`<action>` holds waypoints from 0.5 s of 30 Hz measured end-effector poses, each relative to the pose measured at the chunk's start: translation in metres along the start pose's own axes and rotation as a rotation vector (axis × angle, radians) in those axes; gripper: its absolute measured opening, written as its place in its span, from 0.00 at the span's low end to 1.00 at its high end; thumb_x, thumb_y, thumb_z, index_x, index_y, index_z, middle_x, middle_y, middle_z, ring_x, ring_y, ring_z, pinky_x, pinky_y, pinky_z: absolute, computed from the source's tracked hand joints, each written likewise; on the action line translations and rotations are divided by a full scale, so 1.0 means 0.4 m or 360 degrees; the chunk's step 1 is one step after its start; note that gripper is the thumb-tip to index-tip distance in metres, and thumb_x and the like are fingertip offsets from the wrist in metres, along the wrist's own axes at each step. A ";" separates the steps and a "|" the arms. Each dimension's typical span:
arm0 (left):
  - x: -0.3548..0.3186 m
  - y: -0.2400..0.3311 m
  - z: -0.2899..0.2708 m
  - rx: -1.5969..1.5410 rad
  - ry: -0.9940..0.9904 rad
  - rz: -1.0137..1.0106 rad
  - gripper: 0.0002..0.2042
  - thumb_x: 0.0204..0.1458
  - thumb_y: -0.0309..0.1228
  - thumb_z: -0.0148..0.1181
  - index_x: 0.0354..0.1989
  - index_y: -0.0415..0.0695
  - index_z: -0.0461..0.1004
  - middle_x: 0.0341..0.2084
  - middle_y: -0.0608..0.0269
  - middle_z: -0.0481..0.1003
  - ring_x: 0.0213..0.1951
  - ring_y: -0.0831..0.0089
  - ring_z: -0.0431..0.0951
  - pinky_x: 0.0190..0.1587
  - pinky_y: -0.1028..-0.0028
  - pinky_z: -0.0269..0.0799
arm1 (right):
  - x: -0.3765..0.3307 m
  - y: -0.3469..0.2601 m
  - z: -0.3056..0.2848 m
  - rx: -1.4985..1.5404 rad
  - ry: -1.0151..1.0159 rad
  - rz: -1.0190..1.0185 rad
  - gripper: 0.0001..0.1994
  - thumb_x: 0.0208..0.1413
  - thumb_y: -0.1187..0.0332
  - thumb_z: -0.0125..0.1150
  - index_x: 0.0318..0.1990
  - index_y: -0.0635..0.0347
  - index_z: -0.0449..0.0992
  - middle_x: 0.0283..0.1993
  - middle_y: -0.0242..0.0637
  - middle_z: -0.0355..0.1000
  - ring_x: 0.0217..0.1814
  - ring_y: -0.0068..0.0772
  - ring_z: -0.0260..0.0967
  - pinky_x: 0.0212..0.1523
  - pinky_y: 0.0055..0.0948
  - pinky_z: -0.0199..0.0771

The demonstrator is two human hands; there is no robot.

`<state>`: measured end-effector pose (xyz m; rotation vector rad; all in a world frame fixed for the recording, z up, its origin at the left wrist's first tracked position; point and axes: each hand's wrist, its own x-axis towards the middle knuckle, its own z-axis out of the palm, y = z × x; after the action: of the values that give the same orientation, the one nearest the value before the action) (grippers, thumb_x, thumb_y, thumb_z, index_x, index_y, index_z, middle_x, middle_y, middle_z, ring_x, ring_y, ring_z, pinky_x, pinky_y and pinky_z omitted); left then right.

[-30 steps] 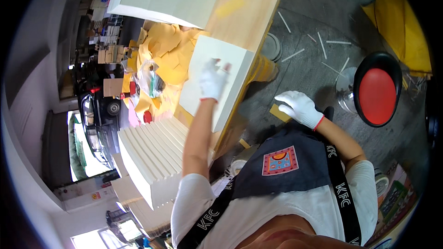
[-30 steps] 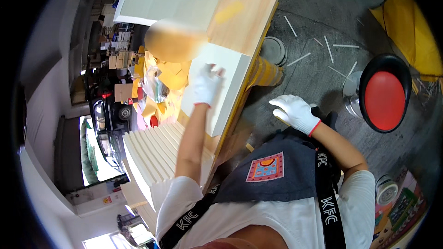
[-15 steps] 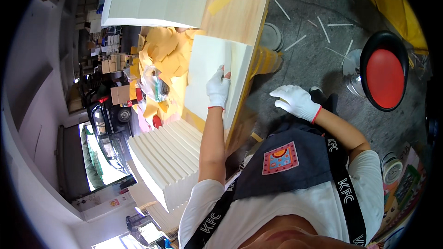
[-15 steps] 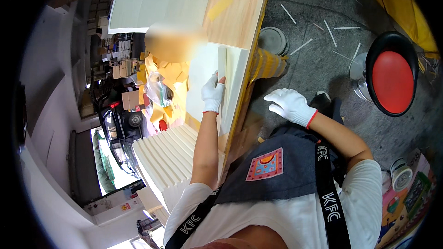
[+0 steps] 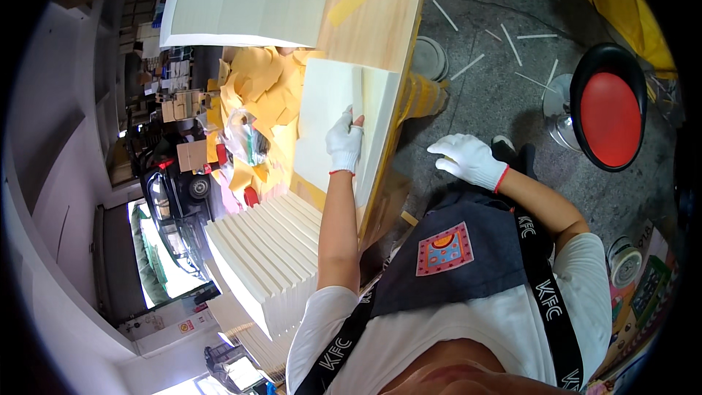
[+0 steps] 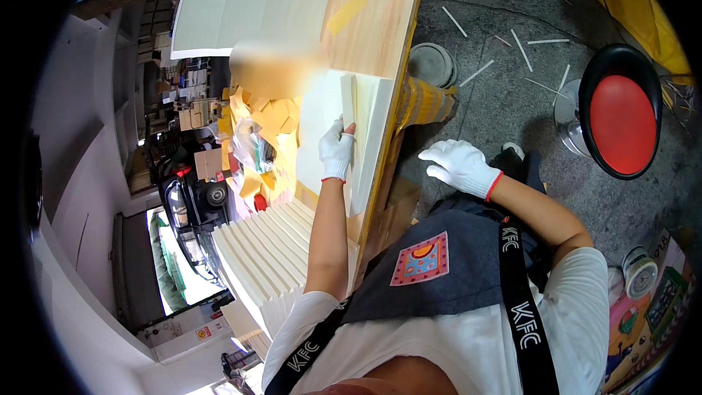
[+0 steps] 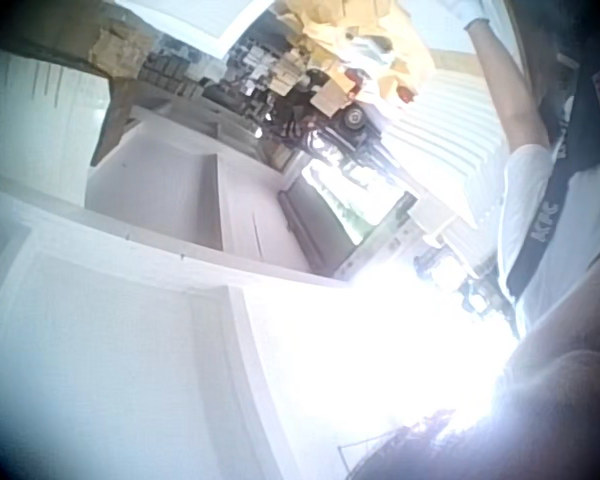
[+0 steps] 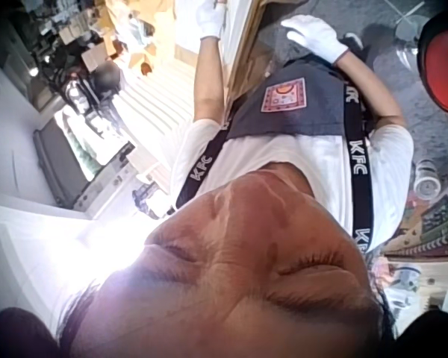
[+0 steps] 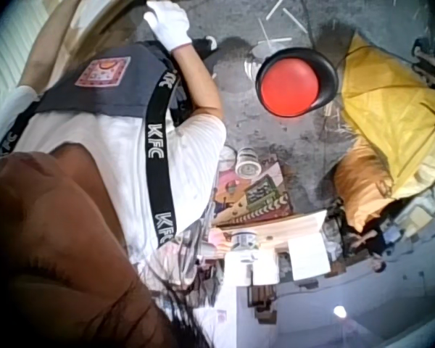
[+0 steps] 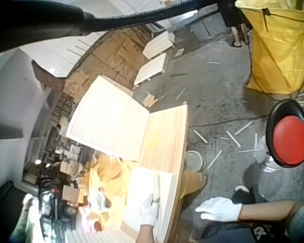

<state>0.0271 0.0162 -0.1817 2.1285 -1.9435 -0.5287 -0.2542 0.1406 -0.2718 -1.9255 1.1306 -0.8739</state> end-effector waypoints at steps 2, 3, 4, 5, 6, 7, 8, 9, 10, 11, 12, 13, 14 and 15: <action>-0.001 0.007 -0.002 -0.0032 -0.0003 -0.0005 0.22 0.59 0.38 0.64 0.61 0.44 0.76 0.41 0.50 0.83 0.39 0.66 0.84 0.47 0.70 0.76 | 0.000 -0.001 -0.003 -0.0002 -0.0015 0.0005 0.17 0.60 0.59 0.62 0.53 0.53 0.78 0.50 0.41 0.78 0.50 0.48 0.77 0.50 0.44 0.78; -0.001 0.009 -0.003 -0.0023 -0.0003 -0.0003 0.22 0.59 0.38 0.64 0.61 0.44 0.76 0.41 0.51 0.83 0.39 0.66 0.84 0.47 0.70 0.76 | 0.001 -0.002 -0.004 -0.0003 -0.0024 0.0005 0.17 0.60 0.59 0.62 0.54 0.53 0.78 0.50 0.41 0.78 0.50 0.48 0.77 0.50 0.44 0.78; -0.002 0.011 -0.004 -0.0014 -0.0003 0.0000 0.22 0.59 0.38 0.64 0.61 0.44 0.76 0.41 0.51 0.83 0.39 0.66 0.84 0.47 0.70 0.76 | 0.002 -0.001 -0.005 0.0000 -0.0031 0.0005 0.17 0.60 0.59 0.62 0.54 0.53 0.78 0.50 0.41 0.78 0.50 0.48 0.77 0.50 0.44 0.78; -0.002 0.011 -0.004 -0.0004 -0.0003 0.0002 0.22 0.60 0.37 0.64 0.61 0.44 0.76 0.41 0.51 0.84 0.39 0.67 0.84 0.46 0.70 0.76 | 0.003 0.000 -0.005 0.0003 -0.0038 0.0005 0.17 0.60 0.59 0.62 0.54 0.53 0.78 0.50 0.41 0.78 0.50 0.48 0.77 0.51 0.44 0.77; -0.001 0.008 -0.003 -0.0031 0.0011 0.0022 0.22 0.60 0.37 0.64 0.61 0.44 0.76 0.41 0.51 0.84 0.39 0.67 0.84 0.46 0.70 0.76 | 0.006 0.001 -0.004 0.0006 -0.0044 0.0004 0.17 0.60 0.59 0.62 0.54 0.53 0.78 0.50 0.41 0.78 0.50 0.48 0.77 0.51 0.45 0.77; 0.000 0.002 -0.001 -0.0057 0.0026 0.0043 0.22 0.60 0.37 0.64 0.61 0.45 0.76 0.41 0.52 0.84 0.39 0.67 0.84 0.46 0.70 0.76 | 0.008 0.002 -0.004 0.0010 -0.0052 -0.0005 0.17 0.60 0.59 0.62 0.54 0.53 0.78 0.50 0.41 0.78 0.50 0.49 0.77 0.51 0.45 0.77; 0.000 -0.001 0.000 -0.0084 0.0041 0.0063 0.22 0.60 0.37 0.64 0.61 0.45 0.76 0.41 0.52 0.84 0.39 0.67 0.84 0.46 0.70 0.76 | 0.011 0.004 -0.004 0.0014 -0.0060 -0.0013 0.17 0.60 0.59 0.62 0.54 0.53 0.78 0.50 0.41 0.78 0.50 0.49 0.77 0.51 0.45 0.77; -0.002 -0.003 0.001 -0.0097 0.0048 0.0065 0.22 0.60 0.39 0.63 0.60 0.44 0.77 0.40 0.50 0.83 0.39 0.66 0.84 0.46 0.70 0.76 | 0.012 0.005 -0.001 0.0019 -0.0066 -0.0019 0.17 0.60 0.58 0.62 0.54 0.53 0.78 0.50 0.41 0.78 0.50 0.49 0.76 0.51 0.45 0.77; -0.004 -0.004 0.001 -0.0109 0.0055 0.0066 0.22 0.60 0.41 0.63 0.59 0.44 0.77 0.39 0.49 0.83 0.40 0.66 0.84 0.46 0.70 0.76 | 0.014 0.005 0.002 0.0023 -0.0069 -0.0027 0.17 0.60 0.58 0.62 0.54 0.53 0.78 0.50 0.41 0.78 0.50 0.49 0.76 0.51 0.45 0.77; -0.006 -0.006 0.000 -0.0122 0.0062 0.0067 0.22 0.61 0.43 0.62 0.58 0.44 0.78 0.38 0.48 0.83 0.41 0.65 0.84 0.46 0.70 0.75 | 0.016 0.005 0.004 0.0027 -0.0072 -0.0035 0.17 0.60 0.58 0.61 0.54 0.53 0.78 0.50 0.41 0.78 0.50 0.49 0.76 0.50 0.45 0.77; -0.006 0.007 -0.005 -0.0091 0.0028 0.0021 0.22 0.60 0.41 0.63 0.59 0.44 0.77 0.39 0.49 0.83 0.40 0.65 0.84 0.46 0.70 0.75 | 0.017 0.007 0.005 0.0030 -0.0075 -0.0041 0.17 0.60 0.58 0.61 0.54 0.53 0.78 0.50 0.41 0.78 0.50 0.49 0.76 0.50 0.45 0.77; -0.007 0.026 -0.014 -0.0061 -0.0005 -0.0025 0.22 0.60 0.39 0.63 0.60 0.43 0.77 0.40 0.50 0.83 0.40 0.66 0.84 0.46 0.70 0.76 | 0.019 0.009 0.005 0.0032 -0.0081 -0.0037 0.17 0.60 0.58 0.61 0.54 0.53 0.78 0.49 0.41 0.78 0.50 0.49 0.76 0.50 0.45 0.77; -0.006 0.038 -0.018 -0.0030 -0.0039 -0.0070 0.22 0.60 0.37 0.64 0.61 0.43 0.76 0.41 0.51 0.84 0.39 0.66 0.84 0.47 0.70 0.76 | 0.020 0.010 0.005 0.0035 -0.0088 -0.0033 0.17 0.60 0.58 0.61 0.54 0.52 0.78 0.49 0.41 0.78 0.50 0.49 0.76 0.50 0.46 0.77; -0.006 0.033 -0.017 -0.0028 -0.0025 -0.0051 0.22 0.59 0.37 0.64 0.61 0.43 0.76 0.42 0.50 0.83 0.40 0.66 0.84 0.47 0.70 0.76 | 0.022 0.010 0.005 0.0039 -0.0097 -0.0034 0.17 0.60 0.58 0.61 0.54 0.52 0.78 0.49 0.41 0.78 0.50 0.49 0.76 0.50 0.46 0.77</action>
<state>0.0175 0.0165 -0.1698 2.1542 -1.9089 -0.5684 -0.2508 0.1320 -0.2745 -1.9342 1.0606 -0.8310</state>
